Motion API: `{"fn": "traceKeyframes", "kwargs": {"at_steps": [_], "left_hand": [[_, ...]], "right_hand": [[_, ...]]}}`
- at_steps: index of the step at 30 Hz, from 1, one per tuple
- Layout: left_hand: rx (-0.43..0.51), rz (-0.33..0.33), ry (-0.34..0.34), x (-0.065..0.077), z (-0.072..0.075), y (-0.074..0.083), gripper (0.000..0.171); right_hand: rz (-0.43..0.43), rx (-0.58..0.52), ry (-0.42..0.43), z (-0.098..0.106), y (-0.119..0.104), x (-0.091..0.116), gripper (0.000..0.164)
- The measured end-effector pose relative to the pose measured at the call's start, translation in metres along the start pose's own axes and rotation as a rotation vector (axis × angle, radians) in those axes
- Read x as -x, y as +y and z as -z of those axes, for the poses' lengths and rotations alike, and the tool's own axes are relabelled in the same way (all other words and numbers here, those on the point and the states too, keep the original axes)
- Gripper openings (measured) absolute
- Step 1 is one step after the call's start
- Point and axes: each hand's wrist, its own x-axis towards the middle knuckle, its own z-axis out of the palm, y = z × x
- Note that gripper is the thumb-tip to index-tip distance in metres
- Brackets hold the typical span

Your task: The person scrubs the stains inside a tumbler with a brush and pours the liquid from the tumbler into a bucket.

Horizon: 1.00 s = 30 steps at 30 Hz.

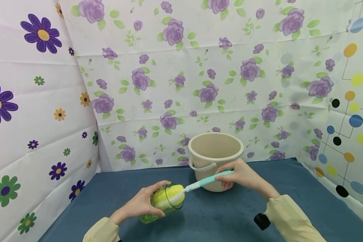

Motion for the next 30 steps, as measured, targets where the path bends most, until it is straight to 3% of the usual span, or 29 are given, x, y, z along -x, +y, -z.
{"fn": "traceKeyframes", "kwargs": {"at_steps": [10, 30], "left_hand": [[0.004, -0.007, -0.001, 0.0, -0.001, -0.003, 0.087], [-0.02, 0.001, 0.013, 0.0, -0.001, 0.0, 0.088]], "right_hand": [[0.025, 0.006, 0.006, 0.004, 0.021, 0.002, 0.015], [-0.005, -0.024, -0.015, 0.007, 0.012, 0.011, 0.015]]}}
